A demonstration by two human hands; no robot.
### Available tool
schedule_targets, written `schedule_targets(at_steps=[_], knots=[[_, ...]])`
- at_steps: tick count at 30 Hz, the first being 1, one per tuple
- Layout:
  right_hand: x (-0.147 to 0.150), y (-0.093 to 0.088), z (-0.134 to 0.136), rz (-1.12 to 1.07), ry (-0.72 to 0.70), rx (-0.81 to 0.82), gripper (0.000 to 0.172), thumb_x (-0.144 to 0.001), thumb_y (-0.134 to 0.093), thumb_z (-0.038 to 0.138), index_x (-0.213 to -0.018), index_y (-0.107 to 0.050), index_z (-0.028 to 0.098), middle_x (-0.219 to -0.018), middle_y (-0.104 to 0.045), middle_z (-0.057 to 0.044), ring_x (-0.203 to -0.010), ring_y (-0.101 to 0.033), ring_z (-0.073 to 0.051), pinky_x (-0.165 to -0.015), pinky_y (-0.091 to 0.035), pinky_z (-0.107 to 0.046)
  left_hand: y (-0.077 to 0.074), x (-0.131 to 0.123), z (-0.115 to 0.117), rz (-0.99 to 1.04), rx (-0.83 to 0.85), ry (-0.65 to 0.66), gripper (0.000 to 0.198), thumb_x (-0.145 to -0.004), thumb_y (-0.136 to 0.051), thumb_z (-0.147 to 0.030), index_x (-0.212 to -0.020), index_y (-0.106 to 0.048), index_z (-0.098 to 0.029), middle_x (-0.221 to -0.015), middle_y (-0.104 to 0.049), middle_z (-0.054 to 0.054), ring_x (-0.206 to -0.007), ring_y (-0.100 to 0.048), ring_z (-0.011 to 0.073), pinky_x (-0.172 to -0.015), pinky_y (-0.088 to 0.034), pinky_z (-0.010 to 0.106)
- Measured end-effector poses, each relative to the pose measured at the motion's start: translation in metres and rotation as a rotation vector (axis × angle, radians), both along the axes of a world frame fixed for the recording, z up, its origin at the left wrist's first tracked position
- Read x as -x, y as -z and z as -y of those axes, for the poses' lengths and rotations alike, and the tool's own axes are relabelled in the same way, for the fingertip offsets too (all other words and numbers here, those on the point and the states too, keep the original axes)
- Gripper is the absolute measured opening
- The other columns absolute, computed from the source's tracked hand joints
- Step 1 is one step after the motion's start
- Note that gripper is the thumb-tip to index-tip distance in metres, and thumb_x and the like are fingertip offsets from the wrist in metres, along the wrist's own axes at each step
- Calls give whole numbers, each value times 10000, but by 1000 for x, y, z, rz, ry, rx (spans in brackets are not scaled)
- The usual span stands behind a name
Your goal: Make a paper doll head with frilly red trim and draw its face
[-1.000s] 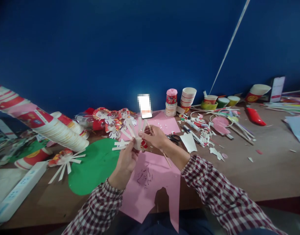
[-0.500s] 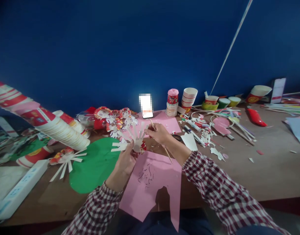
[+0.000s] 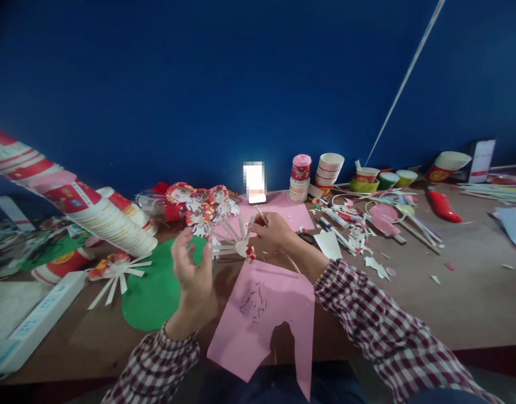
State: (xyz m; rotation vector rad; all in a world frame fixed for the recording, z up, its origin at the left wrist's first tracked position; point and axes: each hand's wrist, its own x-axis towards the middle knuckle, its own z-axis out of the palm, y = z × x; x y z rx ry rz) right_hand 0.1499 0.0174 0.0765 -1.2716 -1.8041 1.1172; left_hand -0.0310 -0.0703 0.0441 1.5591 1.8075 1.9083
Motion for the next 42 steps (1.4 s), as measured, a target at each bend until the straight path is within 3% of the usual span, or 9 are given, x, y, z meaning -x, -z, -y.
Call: schedule_targets(at_steps=[3, 8, 13, 17, 23, 30, 34, 37, 42], knots=[[2, 0, 0, -36, -49, -1, 142, -726, -563, 267, -666, -573, 139, -555, -531, 36, -532, -480, -89, -531, -353, -211, -6, -11, -4, -66, 107, 309, 163, -853, -520, -248, -932, -644, -178, -944, -647, 63, -867, -607, 150, -784, -493, 274], [3, -1, 5, -84, -89, 26, 155, -728, -584, 287, -693, -580, 136, -563, -532, 40, -545, -492, -89, -554, -372, -212, 0, -30, -13, 30, 243, 516, 202, -860, -502, -261, -964, -645, -163, -823, -668, 54, -633, -615, 111, -592, -503, 214], [0, 4, 3, -94, -125, 80, 192, -726, -610, 322, -679, -577, 138, -566, -546, 30, -545, -505, -97, -549, -382, -217, 2, -31, -22, -23, 271, 420, 214, -832, -538, -293, -957, -656, -166, -872, -686, 69, -635, -631, 117, -582, -502, 216], [-3, 7, -1, -116, -152, 128, 199, -713, -627, 326, -673, -584, 136, -583, -561, 20, -557, -513, -99, -564, -398, -220, 7, -28, -31, -18, 472, 494, 270, -838, -510, -343, -1003, -642, -174, -590, -646, 10, -429, -563, 114, -444, -453, 218], [-6, 20, -11, -62, -213, 98, 156, -705, -637, 288, -722, -606, 136, -637, -609, 3, -610, -554, -118, -598, -424, -226, 19, -24, -50, -102, 479, 476, 190, -750, -612, -284, -877, -678, -159, -809, -705, 71, -714, -650, 158, -631, -498, 240], [-6, 22, -12, 167, -150, -37, 122, -753, -582, 194, -841, -634, 127, -776, -679, -49, -713, -615, -150, -618, -428, -219, 25, -24, -57, 2, 575, 567, 162, -713, -601, -239, -810, -678, -135, -725, -695, 58, -629, -630, 144, -569, -475, 227], [-16, 13, 11, 388, -113, -230, 218, -850, -469, 176, -1007, -619, 153, -963, -678, -80, -851, -624, -164, -710, -431, -228, 25, -19, -56, 24, 604, 578, 143, -709, -591, -240, -756, -671, -132, -644, -676, 36, -560, -606, 133, -540, -462, 222], [-30, 13, 44, 726, -170, -299, 242, -877, -415, 179, -925, -652, 185, -909, -685, -75, -825, -633, -198, -725, -436, -276, 24, -10, -57, -26, 550, 530, 146, -695, -613, -251, -759, -675, -136, -693, -685, 37, -623, -614, 137, -592, -470, 227], [-42, 27, 95, 809, -471, -336, 272, -834, -463, 130, -994, -649, 248, -969, -680, -43, -906, -619, -182, -774, -463, -265, 26, 2, -61, 6, 517, 512, 208, -719, -602, -312, -790, -678, -132, -681, -669, 35, -582, -589, 124, -542, -455, 215]])
